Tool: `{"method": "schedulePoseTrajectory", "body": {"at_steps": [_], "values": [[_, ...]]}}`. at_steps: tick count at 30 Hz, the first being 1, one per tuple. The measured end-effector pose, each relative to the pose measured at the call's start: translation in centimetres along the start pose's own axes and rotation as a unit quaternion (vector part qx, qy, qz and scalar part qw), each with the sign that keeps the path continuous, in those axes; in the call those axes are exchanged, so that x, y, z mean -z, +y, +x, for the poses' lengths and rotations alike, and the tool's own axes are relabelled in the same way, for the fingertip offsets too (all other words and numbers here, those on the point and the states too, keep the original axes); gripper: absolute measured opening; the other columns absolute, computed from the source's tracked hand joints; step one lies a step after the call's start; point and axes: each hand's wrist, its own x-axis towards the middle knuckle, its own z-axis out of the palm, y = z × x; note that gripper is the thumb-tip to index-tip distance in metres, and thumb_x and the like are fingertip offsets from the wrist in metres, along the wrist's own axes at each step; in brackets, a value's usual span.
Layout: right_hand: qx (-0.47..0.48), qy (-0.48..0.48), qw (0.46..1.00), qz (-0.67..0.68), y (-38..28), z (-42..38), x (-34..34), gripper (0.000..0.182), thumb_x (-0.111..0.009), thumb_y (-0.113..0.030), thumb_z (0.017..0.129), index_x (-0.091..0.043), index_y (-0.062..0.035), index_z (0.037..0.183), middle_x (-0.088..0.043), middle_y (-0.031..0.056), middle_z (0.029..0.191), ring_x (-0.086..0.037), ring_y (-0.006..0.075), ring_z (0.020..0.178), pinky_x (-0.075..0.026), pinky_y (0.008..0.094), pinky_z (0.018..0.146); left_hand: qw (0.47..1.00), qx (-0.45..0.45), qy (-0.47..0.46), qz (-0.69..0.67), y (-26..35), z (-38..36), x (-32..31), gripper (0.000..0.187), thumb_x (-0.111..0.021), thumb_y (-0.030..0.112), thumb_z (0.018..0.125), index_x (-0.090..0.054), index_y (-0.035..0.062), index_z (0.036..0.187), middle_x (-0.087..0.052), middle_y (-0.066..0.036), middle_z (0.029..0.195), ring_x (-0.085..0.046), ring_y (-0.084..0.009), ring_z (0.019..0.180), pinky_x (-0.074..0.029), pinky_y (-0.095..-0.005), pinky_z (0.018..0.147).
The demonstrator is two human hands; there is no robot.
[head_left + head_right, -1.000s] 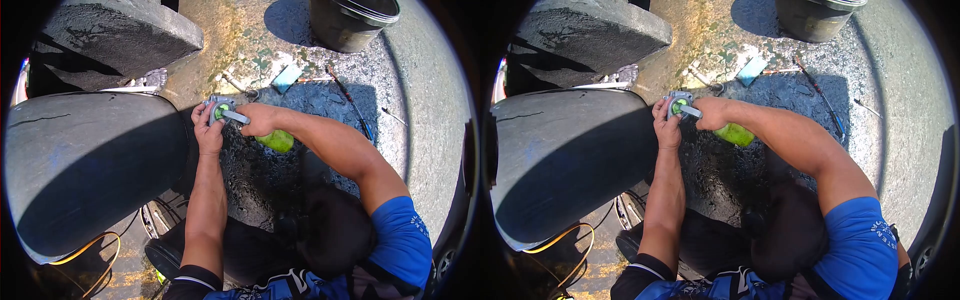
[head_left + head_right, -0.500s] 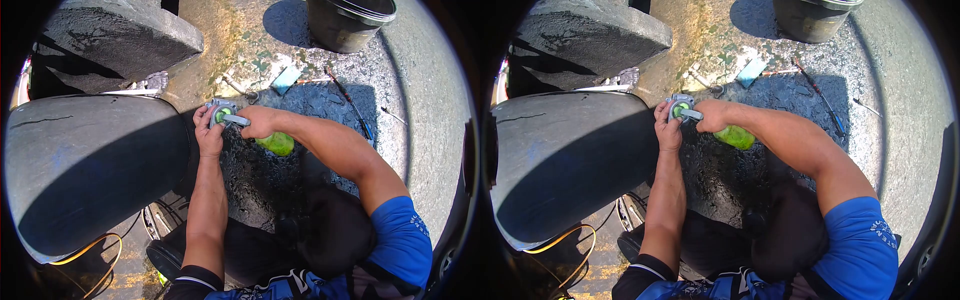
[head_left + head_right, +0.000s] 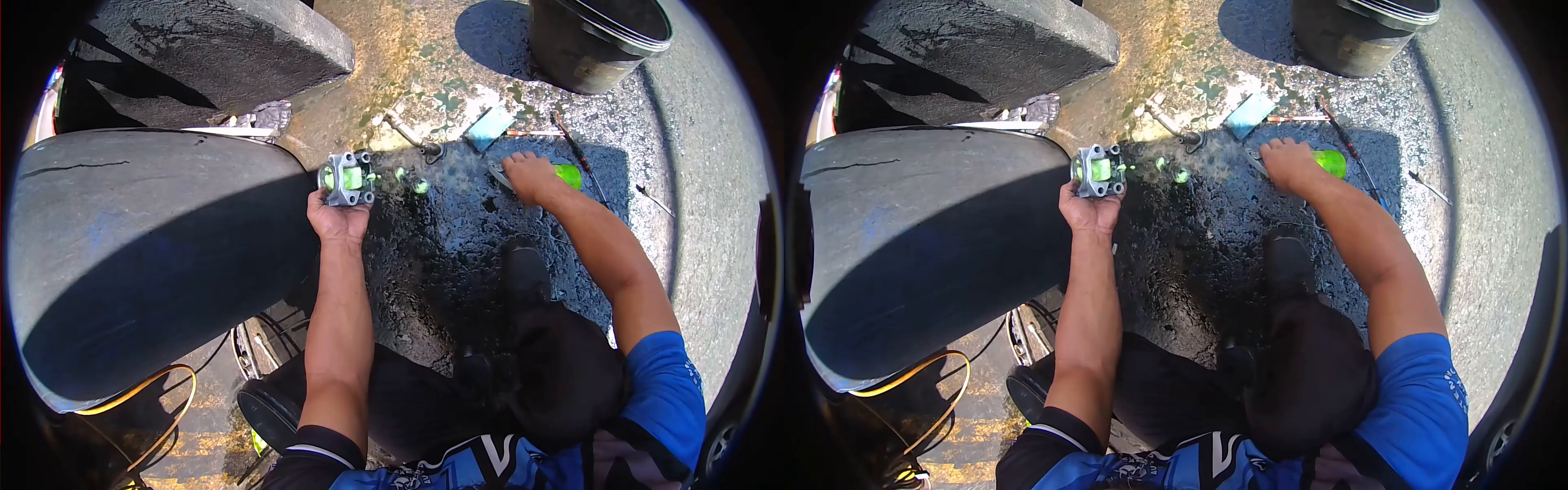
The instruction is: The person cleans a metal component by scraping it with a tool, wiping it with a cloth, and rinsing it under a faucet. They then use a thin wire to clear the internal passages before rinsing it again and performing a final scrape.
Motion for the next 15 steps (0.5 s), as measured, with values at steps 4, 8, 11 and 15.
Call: {"method": "schedulePoseTrajectory", "body": {"at_steps": [4,8,11,15], "values": [[0.121,0.055,0.991,0.011,-2.9,-1.3,3.6,0.069,-0.062,-0.008,0.085,-0.040,-0.0099,0.150,-0.061,0.0185,0.123,-0.062,0.0354,0.112,-0.052,0.0439,0.093,0.999,0.025,-0.016,0.022,-1.0,-0.7,-1.4,0.054,-0.042,0.034,0.086,-0.056,0.0076,0.132,-0.059,-0.016,0.130,-0.058,-0.0373,0.113,-0.047,-0.0576,0.091],[0.259,-0.035,0.930,0.257,-9.3,-3.3,12.3,0.079,-0.068,-0.012,0.082,-0.033,-0.0091,0.152,-0.069,0.0205,0.098,-0.068,0.0377,0.092,-0.052,0.0482,0.082,0.995,0.036,-0.052,0.074,-2.5,-1.2,-2.5,0.051,-0.044,0.034,0.087,-0.059,0.0059,0.127,-0.063,-0.014,0.125,-0.060,-0.0331,0.113,-0.046,-0.0520,0.096],[0.305,-0.038,0.887,0.346,-11.2,-1.1,10.3,0.080,-0.072,-0.020,0.080,-0.036,-0.0088,0.151,-0.068,0.0214,0.113,-0.067,0.0400,0.101,-0.053,0.0476,0.087,0.989,0.039,-0.116,0.087,-3.7,-2.1,-2.8,0.046,-0.046,0.029,0.087,-0.062,0.0017,0.120,-0.068,-0.013,0.118,-0.062,-0.0294,0.111,-0.043,-0.0457,0.103],[0.263,-0.002,0.940,0.220,-11.4,-2.2,9.5,0.069,-0.068,-0.025,0.085,-0.041,-0.0145,0.147,-0.071,0.0173,0.091,-0.069,0.0394,0.086,-0.053,0.0511,0.076,0.986,0.000,-0.100,0.132,-3.4,-2.1,-2.0,0.042,-0.042,0.021,0.090,-0.060,-0.0001,0.121,-0.068,-0.014,0.118,-0.065,-0.0288,0.110,-0.048,-0.0462,0.101]]}}
